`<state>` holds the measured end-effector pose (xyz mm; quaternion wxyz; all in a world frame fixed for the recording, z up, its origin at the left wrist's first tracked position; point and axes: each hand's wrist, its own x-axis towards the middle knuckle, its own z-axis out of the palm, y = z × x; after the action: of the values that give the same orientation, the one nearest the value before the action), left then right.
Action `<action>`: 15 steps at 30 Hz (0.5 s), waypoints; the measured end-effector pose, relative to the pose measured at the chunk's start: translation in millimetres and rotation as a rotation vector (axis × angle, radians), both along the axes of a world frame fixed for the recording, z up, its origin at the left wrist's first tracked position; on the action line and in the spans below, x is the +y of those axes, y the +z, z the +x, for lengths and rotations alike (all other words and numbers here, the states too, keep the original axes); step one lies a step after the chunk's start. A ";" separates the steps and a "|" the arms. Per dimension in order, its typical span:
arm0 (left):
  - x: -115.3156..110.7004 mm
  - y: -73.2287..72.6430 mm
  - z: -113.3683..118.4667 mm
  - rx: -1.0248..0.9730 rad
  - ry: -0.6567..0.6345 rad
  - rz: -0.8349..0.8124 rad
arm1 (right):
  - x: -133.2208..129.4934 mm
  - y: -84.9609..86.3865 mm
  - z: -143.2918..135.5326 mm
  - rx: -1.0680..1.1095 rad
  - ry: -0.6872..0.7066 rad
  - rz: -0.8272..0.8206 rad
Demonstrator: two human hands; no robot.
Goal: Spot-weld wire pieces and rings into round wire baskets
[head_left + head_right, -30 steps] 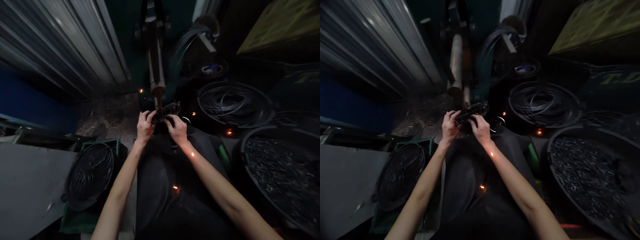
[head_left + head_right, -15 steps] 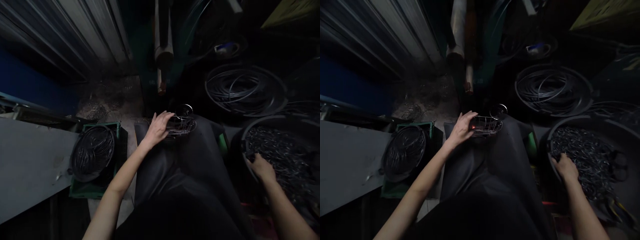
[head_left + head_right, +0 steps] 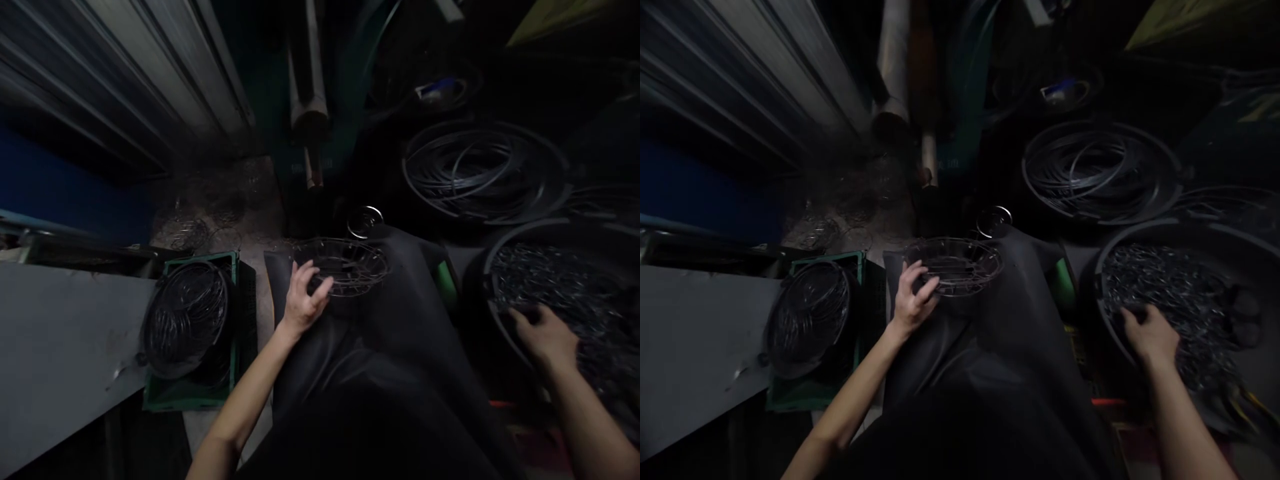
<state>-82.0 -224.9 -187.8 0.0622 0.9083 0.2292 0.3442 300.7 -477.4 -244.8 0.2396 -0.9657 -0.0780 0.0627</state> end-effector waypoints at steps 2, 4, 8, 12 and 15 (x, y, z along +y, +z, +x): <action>-25.7 0.2 1.7 -0.020 0.012 0.124 | -0.1 2.8 3.6 0.019 -0.106 -0.027; -47.9 3.5 6.0 -0.045 0.023 0.180 | -2.2 3.2 4.4 -0.058 -0.125 -0.013; -77.6 25.7 24.9 0.014 -0.028 0.179 | -9.7 1.2 0.0 -0.153 -0.102 0.010; -94.2 56.5 48.1 0.110 -0.131 0.059 | -14.7 1.5 -3.7 -0.217 -0.081 0.069; -99.9 69.7 57.6 0.171 -0.104 0.159 | -17.2 2.6 -3.0 -0.247 -0.090 0.119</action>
<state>-24.4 -324.8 -118.1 -0.0122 0.9471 0.1582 0.2791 297.7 -494.6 -242.2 0.2877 -0.9526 -0.0671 -0.0723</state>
